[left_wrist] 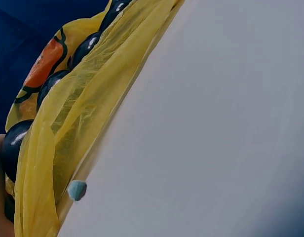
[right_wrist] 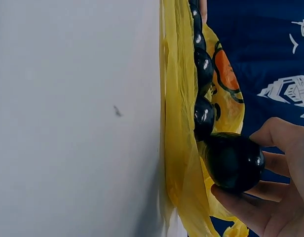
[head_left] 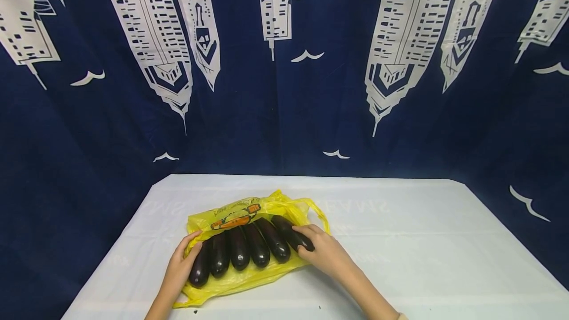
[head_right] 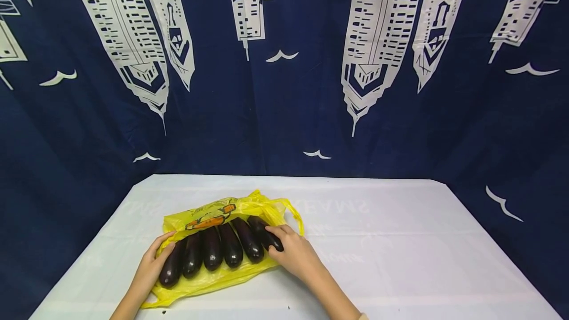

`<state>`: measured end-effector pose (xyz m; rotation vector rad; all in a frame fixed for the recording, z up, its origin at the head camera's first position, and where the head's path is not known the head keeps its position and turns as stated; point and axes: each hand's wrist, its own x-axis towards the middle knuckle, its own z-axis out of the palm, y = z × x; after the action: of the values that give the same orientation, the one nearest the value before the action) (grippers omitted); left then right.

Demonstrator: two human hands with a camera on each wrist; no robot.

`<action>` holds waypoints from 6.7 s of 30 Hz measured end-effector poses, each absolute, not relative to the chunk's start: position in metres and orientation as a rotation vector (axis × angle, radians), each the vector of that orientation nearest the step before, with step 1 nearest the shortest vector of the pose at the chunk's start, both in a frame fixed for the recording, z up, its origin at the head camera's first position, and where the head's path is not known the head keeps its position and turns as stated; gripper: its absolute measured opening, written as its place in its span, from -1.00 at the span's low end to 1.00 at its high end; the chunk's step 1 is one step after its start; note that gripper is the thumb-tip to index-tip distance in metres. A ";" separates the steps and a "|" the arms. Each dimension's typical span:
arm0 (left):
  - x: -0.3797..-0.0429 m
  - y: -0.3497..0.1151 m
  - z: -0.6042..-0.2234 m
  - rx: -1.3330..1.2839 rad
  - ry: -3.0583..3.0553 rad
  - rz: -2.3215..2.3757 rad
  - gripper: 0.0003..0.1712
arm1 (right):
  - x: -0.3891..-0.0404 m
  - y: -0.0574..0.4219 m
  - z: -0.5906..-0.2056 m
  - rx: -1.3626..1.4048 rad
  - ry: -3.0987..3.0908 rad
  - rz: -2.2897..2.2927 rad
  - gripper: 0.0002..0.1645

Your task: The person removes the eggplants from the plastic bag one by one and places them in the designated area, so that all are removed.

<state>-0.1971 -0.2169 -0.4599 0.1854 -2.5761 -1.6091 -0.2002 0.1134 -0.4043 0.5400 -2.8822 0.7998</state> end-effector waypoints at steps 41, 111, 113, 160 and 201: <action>-0.199 -0.217 -0.461 0.216 -2.590 -1.616 -0.34 | -0.149 0.133 -0.403 0.544 -2.708 0.641 -0.46; -0.198 -0.217 -0.460 0.229 -2.593 -1.608 -0.35 | -0.179 0.190 -0.449 0.117 -2.813 0.967 -0.41; -0.198 -0.216 -0.460 0.234 -2.593 -1.607 -0.34 | -0.179 0.191 -0.451 0.134 -2.812 0.936 -0.41; -0.197 -0.219 -0.459 0.214 -2.621 -1.585 -0.34 | -0.154 0.174 -0.426 0.369 -2.547 0.746 -0.51; -0.197 -0.215 -0.459 0.248 -2.630 -1.578 -0.32 | -0.175 0.112 -0.388 0.612 -2.668 0.762 -0.46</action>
<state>-0.1967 -0.2149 -0.4588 0.2483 -2.6301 -1.5775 -0.1751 0.1120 -0.3884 0.6116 -2.6683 0.7619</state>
